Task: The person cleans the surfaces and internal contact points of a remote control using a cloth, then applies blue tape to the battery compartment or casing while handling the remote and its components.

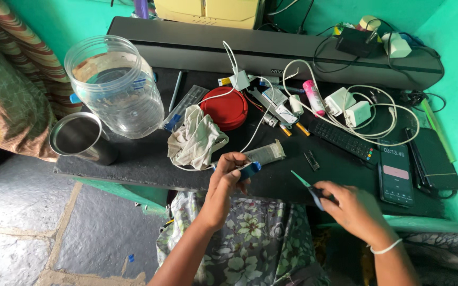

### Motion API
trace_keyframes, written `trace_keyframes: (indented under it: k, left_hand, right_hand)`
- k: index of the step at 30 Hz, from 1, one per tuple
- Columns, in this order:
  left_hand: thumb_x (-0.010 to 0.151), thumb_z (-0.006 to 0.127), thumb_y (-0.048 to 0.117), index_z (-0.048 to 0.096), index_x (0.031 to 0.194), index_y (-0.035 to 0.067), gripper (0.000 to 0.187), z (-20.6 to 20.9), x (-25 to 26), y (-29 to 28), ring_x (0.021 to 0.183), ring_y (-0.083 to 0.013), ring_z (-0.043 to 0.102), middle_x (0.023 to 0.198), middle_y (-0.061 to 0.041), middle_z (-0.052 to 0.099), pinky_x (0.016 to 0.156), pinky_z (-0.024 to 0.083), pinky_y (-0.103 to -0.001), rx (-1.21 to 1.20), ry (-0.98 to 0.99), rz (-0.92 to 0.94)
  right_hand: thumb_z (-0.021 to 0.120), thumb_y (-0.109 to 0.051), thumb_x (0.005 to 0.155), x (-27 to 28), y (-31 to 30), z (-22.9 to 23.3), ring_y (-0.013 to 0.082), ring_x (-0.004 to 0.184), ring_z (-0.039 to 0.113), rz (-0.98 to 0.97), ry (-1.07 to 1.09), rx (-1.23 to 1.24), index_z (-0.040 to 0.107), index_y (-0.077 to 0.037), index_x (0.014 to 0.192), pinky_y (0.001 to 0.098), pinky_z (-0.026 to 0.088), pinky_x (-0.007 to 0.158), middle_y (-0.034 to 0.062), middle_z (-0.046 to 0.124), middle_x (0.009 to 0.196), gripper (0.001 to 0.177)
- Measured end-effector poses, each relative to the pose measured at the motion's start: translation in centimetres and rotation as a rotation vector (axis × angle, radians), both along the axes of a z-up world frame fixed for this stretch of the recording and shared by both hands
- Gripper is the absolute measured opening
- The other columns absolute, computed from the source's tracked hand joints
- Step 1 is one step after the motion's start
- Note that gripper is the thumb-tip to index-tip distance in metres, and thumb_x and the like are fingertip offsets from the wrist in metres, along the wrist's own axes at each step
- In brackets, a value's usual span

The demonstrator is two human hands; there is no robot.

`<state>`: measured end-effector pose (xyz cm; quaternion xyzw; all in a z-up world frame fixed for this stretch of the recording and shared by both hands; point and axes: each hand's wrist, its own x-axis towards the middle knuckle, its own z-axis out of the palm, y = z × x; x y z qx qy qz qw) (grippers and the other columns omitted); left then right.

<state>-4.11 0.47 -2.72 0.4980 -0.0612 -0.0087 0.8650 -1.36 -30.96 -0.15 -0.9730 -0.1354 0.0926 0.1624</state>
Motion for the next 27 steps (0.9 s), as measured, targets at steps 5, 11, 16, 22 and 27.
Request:
trace_keyframes:
  k: [5, 11, 16, 22, 27]
  left_hand:
    - [0.101, 0.049, 0.014, 0.048, 0.131, 0.003, 0.032, -0.6, 0.2, -1.4, 0.089, -0.0110, 0.051, 0.109, -0.007, 0.054, 0.075, 0.047, -0.027, 0.160, -0.022, 0.089]
    - [0.103, 0.052, 0.014, 0.047, 0.127, 0.000, 0.029, 1.2, -0.4, -1.2, 0.095, -0.0158, 0.052, 0.109, -0.010, 0.057, 0.087, 0.045, -0.029, 0.468, -0.190, 0.252]
    - [0.100, 0.055, 0.015, 0.047, 0.124, 0.000, 0.030, 3.4, -1.3, -0.5, 0.087, -0.0223, 0.057, 0.099, -0.014, 0.059, 0.083, 0.048, -0.032, 0.597, -0.172, 0.266]
    - [0.093, 0.056, 0.014, 0.046, 0.124, -0.001, 0.035, 4.5, -1.9, -0.1, 0.081, -0.0307, 0.068, 0.102, -0.019, 0.065, 0.076, 0.053, -0.037, 0.659, -0.147, 0.237]
    - [0.096, 0.056, 0.013, 0.045, 0.124, -0.002, 0.033, 4.2, -2.0, -0.1, 0.089, -0.0309, 0.068, 0.106, -0.021, 0.064, 0.081, 0.054, -0.038, 0.660, -0.226, 0.255]
  right_hand:
    - [0.070, -0.021, 0.088, -1.4, 2.5, -2.4, 0.0193, 0.073, 0.074, -0.104, 0.117, 0.524, 0.067, -0.011, 0.121, 0.0308, 0.058, 0.063, 0.0100, 0.078, 0.095, 0.036]
    - [0.076, -0.027, 0.086, -3.6, 6.3, -3.5, 0.0118, 0.079, 0.065, -0.078, 0.451, 1.284, 0.057, 0.002, 0.129, 0.0261, 0.056, 0.064, 0.0123, 0.071, 0.099, 0.055]
    - [0.083, -0.039, 0.082, -4.1, 8.7, -3.1, 0.0119, 0.074, 0.062, -0.009, 0.626, 1.407, 0.056, 0.001, 0.131, 0.0272, 0.057, 0.063, 0.0129, 0.070, 0.098, 0.068]
    - [0.084, -0.049, 0.078, -4.2, 10.0, -2.5, 0.0105, 0.076, 0.063, -0.043, 0.665, 1.371, 0.057, 0.000, 0.130, 0.0264, 0.056, 0.061, 0.0124, 0.070, 0.097, 0.077]
    - [0.082, -0.048, 0.080, -4.3, 10.2, -2.6, 0.0085, 0.071, 0.061, -0.052, 0.648, 1.396, 0.058, -0.001, 0.129, 0.0234, 0.055, 0.059, 0.0115, 0.071, 0.095, 0.072]
